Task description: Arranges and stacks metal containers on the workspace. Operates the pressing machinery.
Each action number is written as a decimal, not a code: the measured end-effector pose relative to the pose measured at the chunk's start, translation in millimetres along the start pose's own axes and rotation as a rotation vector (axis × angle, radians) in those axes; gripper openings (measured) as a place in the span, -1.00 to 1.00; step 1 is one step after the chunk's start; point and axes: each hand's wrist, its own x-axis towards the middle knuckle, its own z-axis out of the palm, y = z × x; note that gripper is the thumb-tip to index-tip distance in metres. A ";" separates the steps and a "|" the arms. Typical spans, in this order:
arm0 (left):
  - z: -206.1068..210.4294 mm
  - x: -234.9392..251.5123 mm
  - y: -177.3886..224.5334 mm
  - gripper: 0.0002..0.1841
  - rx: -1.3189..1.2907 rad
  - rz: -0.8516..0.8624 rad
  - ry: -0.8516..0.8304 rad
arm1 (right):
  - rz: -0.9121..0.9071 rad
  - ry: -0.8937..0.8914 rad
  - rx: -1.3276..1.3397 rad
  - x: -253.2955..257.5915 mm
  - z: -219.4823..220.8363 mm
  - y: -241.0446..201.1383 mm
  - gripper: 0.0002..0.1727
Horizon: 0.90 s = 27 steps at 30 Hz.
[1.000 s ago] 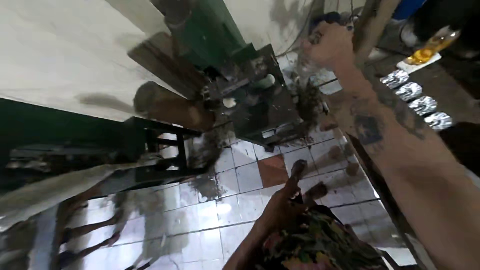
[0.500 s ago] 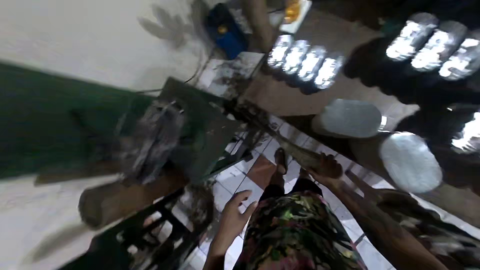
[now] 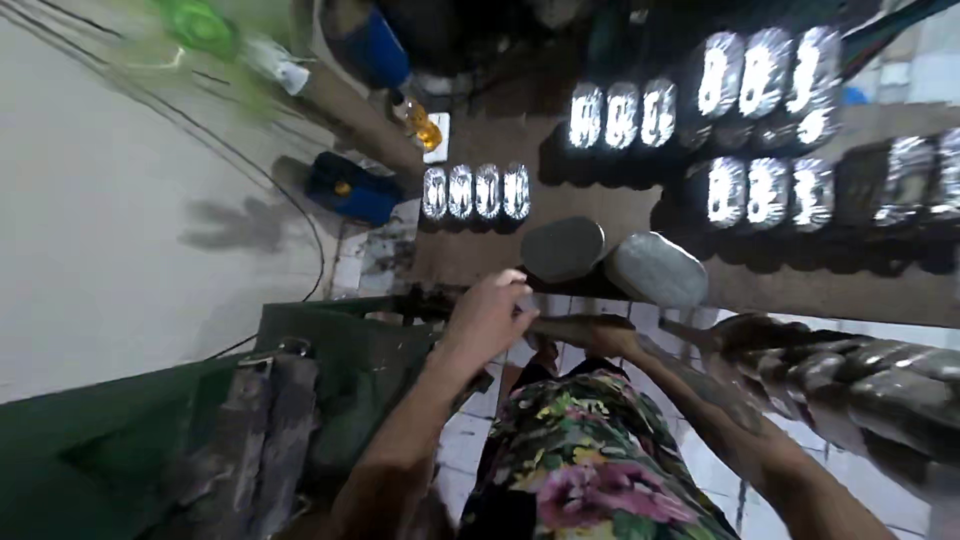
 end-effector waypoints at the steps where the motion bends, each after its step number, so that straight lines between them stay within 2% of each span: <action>1: -6.8 17.0 3.4 -0.67 0.033 0.086 0.000 | -0.010 0.096 -0.031 -33.6 -17.9 -22.2 -0.49; 4: -14.3 63.2 23.3 -0.72 0.118 0.279 -0.031 | -0.123 0.589 -0.175 -106.5 -58.2 -64.1 -0.61; 5: -12.4 74.9 30.9 -0.72 0.147 0.316 -0.043 | -0.097 0.732 -0.284 -116.5 -71.0 -71.2 -0.58; 6: -7.2 83.6 37.0 -0.71 0.193 0.341 -0.060 | -0.008 0.785 -0.387 -120.3 -81.7 -75.0 -0.49; 8: 7.4 98.2 39.9 -0.77 0.252 0.378 -0.058 | 0.191 0.743 -0.514 -112.4 -94.7 -70.1 -0.34; 9: 13.1 106.0 36.2 -0.83 0.259 0.401 -0.041 | 0.228 0.695 -0.536 -106.6 -99.1 -63.1 -0.32; 13: 2.1 133.8 6.6 -0.79 -0.018 0.495 -0.160 | 0.134 0.569 -0.335 -115.4 -125.5 -37.6 -0.64; 17: -21.4 165.5 -15.0 -0.71 -0.148 0.494 -0.389 | 0.082 0.477 -0.052 -124.3 -154.3 -24.3 -0.63; 21: -21.6 176.3 -18.0 -0.75 -0.148 0.462 -0.441 | 0.023 0.513 -0.008 -120.5 -153.6 -11.1 -0.67; 25: -21.0 167.1 -12.7 -0.78 -0.111 0.461 -0.386 | 0.149 0.553 -0.106 -119.1 -139.6 -28.7 -0.33; 26: -20.3 163.9 -10.7 -0.77 -0.089 0.464 -0.364 | 0.166 0.579 -0.161 -115.9 -132.6 -33.4 -0.30; 27: -18.6 161.1 -9.1 -0.75 -0.072 0.465 -0.341 | 0.177 0.591 -0.223 -112.2 -126.2 -39.5 -0.40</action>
